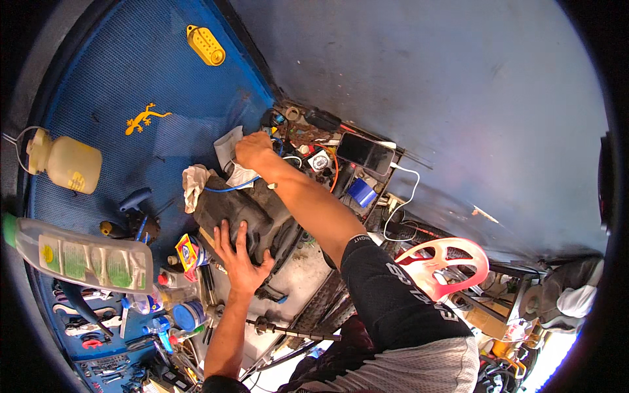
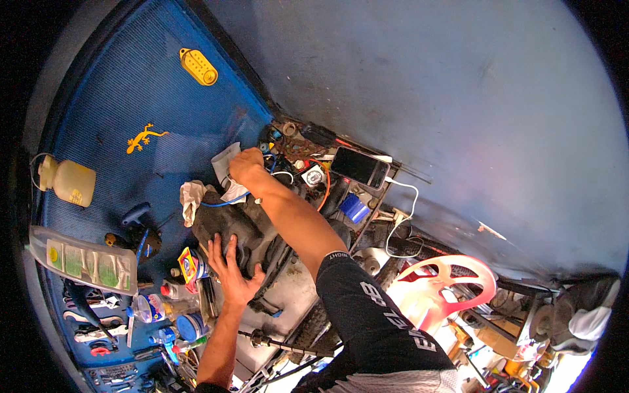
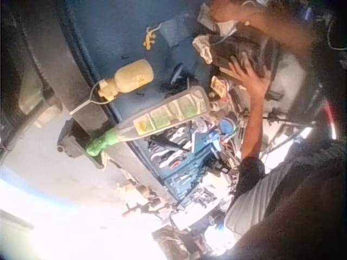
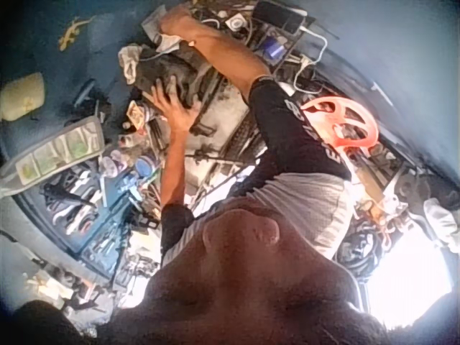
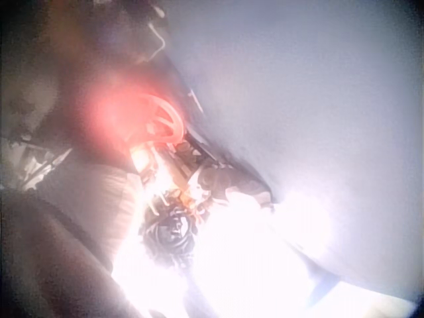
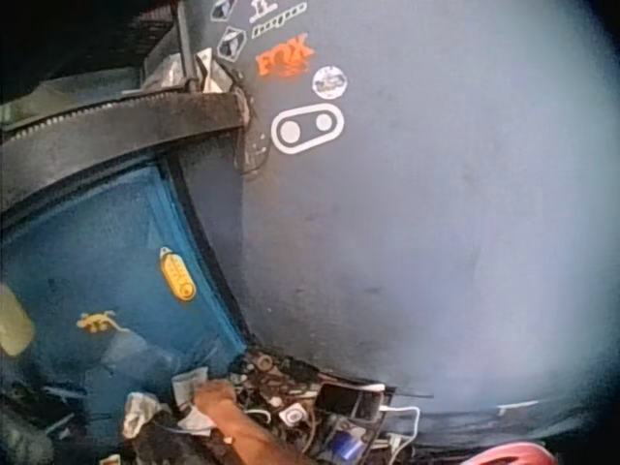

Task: The person organizes a cluttered workbench in a bicycle repair shop. They move a black bag, a red plastic chair, and various tools and parts, including a bicycle wheel and a cassette, to different locations on the bench and shelves.

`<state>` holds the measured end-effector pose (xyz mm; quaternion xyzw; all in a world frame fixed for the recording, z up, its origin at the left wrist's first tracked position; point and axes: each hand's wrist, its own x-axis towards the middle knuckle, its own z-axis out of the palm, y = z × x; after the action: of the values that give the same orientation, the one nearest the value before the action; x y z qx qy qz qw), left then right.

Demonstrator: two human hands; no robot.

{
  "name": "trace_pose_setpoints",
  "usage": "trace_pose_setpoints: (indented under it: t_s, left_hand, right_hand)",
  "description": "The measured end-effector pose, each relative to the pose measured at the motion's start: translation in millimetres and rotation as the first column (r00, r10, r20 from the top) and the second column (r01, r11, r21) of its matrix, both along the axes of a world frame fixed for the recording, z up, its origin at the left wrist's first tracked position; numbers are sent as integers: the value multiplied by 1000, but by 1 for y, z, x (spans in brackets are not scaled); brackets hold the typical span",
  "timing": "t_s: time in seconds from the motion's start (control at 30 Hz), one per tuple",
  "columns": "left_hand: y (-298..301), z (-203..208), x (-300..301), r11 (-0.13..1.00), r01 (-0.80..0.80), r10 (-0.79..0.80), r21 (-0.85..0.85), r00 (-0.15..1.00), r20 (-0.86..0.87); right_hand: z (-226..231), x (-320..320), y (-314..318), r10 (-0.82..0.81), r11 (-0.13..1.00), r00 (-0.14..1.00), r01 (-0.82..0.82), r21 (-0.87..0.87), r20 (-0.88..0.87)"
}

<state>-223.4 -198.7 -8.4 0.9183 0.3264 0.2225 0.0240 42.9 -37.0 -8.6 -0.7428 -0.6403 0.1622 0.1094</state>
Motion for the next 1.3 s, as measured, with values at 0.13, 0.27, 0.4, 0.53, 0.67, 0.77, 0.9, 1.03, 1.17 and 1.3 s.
trace_pose_setpoints:
  t_s: [0.13,0.27,0.4,0.53,0.67,0.77,0.9,1.03,1.17,1.3]
  left_hand:
    - [-1,-2,3,1000,-6,6,3,1000,-2]
    - [0,-3,4,1000,-2,2,14,1000,3]
    - [1,-4,2,1000,-8,8,18,1000,6]
    - [6,-3,10,1000,13,-13,23,1000,11]
    - [10,1,11,999,11,-11,34,1000,-3]
    - [10,3,17,1000,13,-13,3,1000,9]
    - [15,6,35,998,48,-47,-31,999,20]
    - [15,5,37,998,56,-55,-24,998,31]
    - [16,3,40,997,81,-81,4,997,17]
    - [17,4,37,997,80,-80,11,997,23]
  right_hand:
    - [7,9,-11,-23,999,998,26,48,-56]
    - [12,21,-21,-22,997,986,34,68,-164]
    - [1,39,-24,-88,987,886,140,82,-456]
    - [-10,56,-18,-217,965,854,259,25,-472]
    - [18,73,-30,-251,941,961,270,204,-114]
    - [55,109,-51,-250,940,950,285,190,-189]
    - [57,165,-107,-309,837,925,374,400,-219]
    - [36,169,-197,-328,941,941,318,113,85]
    - [-13,148,-263,-299,944,894,328,-33,333]
    - [-23,144,-271,-304,929,873,361,-85,382]
